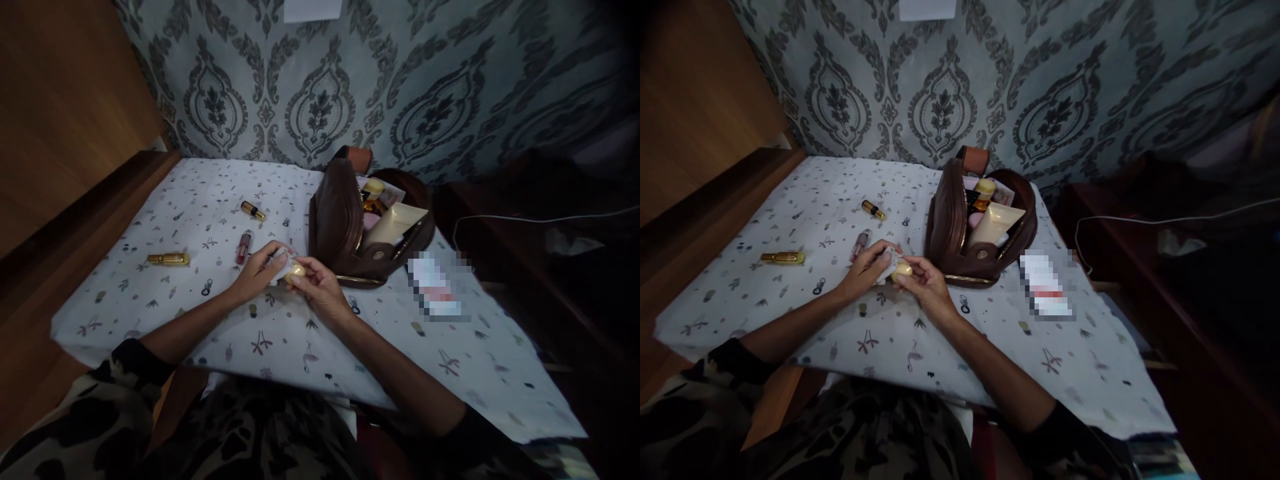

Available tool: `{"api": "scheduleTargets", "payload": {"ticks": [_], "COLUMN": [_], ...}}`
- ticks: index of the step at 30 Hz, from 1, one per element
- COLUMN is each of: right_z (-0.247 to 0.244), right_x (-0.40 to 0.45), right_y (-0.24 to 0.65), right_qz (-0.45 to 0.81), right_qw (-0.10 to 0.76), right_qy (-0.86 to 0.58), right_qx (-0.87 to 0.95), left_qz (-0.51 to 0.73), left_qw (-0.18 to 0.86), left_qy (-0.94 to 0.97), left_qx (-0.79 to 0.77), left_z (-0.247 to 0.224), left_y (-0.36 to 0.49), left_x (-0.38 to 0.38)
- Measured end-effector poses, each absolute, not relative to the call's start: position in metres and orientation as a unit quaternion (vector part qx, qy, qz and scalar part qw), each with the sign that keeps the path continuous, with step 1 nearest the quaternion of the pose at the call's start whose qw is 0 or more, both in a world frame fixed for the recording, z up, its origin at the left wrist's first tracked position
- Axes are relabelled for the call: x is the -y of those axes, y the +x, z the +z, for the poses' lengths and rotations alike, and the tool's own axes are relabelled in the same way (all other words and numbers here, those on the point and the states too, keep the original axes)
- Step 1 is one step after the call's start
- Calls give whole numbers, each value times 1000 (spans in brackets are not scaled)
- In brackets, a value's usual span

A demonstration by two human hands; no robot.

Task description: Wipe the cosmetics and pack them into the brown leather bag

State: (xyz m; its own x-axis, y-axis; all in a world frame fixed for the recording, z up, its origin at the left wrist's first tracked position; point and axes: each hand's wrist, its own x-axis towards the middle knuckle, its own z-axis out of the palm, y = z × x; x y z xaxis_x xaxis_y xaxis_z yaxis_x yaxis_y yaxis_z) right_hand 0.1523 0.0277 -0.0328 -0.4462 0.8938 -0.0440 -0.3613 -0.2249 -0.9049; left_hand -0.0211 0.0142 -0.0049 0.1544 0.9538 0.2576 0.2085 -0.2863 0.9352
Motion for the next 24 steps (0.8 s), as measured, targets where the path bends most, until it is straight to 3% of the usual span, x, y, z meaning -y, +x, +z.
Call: {"api": "scheduleTargets", "payload": {"ticks": [9, 17, 24], "right_z": [-31, -27, -29], "right_x": [-24, -25, -22], "right_y": [152, 151, 149], "right_qz": [714, 720, 744], "right_qw": [408, 454, 416], "right_qy": [-309, -315, -299], "right_qx": [477, 420, 429], "left_qz": [460, 471, 468], "left_qw": [378, 401, 383], "left_qy": [651, 651, 632], "left_qx": [-471, -439, -485], "left_z": [-6, -5, -6], "left_y": [-23, -20, -23], "left_x": [-17, -15, -17]}}
